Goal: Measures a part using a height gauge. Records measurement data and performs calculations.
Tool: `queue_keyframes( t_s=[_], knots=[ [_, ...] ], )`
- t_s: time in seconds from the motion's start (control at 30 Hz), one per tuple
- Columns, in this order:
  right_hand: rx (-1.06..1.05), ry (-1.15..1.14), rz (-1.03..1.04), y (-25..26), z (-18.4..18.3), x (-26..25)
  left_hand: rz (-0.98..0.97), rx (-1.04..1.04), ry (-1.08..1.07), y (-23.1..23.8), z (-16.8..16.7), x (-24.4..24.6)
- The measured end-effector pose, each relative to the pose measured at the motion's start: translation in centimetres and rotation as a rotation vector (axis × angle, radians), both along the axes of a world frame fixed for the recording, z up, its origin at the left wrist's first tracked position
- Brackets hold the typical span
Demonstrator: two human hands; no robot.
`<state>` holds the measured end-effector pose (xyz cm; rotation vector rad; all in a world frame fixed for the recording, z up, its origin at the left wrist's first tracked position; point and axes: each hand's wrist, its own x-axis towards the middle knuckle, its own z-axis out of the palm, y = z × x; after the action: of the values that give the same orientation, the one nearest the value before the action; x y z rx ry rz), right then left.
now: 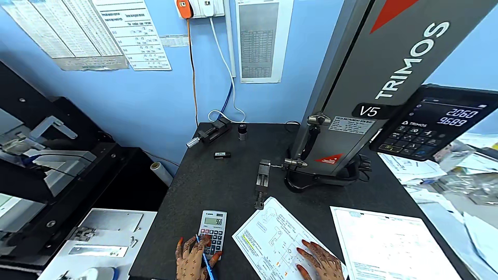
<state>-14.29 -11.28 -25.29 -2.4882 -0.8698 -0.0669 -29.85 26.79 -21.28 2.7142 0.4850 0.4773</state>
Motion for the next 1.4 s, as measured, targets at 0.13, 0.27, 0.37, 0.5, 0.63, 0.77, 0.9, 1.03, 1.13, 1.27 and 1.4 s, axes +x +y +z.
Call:
queue_keyframes(
  t_s=[0.13, 0.27, 0.37, 0.5, 0.63, 0.77, 0.9, 1.03, 1.13, 1.27, 1.4],
  knots=[
    [-0.004, 0.035, 0.001, 0.2, 0.3, 0.0, 0.048, -0.001, -0.052, 0.9, -0.2, 0.1],
    [-0.009, 0.047, 0.002, 0.2, 0.5, 0.1, 0.101, 0.003, -0.065, 2.1, -0.5, 0.5],
    [-0.009, 0.048, 0.003, 0.1, 0.2, 0.1, 0.085, 0.032, -0.043, 2.8, -0.7, 0.6],
    [-0.01, 0.022, 0.014, 0.0, 0.0, 0.2, 0.076, 0.044, -0.048, 3.1, -0.7, 0.8],
    [-0.004, 0.031, 0.015, 0.0, -0.1, 0.2, 0.07, 0.085, -0.044, 3.1, -1.0, 0.6],
    [-0.006, 0.016, 0.015, 0.0, -0.2, 0.1, 0.043, 0.061, -0.076, 2.4, -0.7, 0.3],
    [-0.007, 0.008, 0.011, 0.0, -0.2, 0.2, -0.055, 0.093, -0.048, 1.5, -0.8, -0.3],
    [-0.008, 0.025, 0.014, -0.1, -0.3, 0.2, -0.033, 0.08, -0.161, 1.4, -0.7, -2.5],
    [-0.006, 0.008, 0.005, 0.0, -0.5, 0.2, -0.034, 0.036, -0.07, 1.4, -0.5, -3.7],
    [-0.011, 0.014, 0.01, 0.0, -0.4, 0.2, 0.001, 0.011, -0.123, 1.6, -0.4, -3.0],
    [-0.009, 0.028, 0.009, -0.1, -0.2, 0.1, 0.071, 0.0, -0.033, 1.7, -0.6, -1.1]
  ],
)
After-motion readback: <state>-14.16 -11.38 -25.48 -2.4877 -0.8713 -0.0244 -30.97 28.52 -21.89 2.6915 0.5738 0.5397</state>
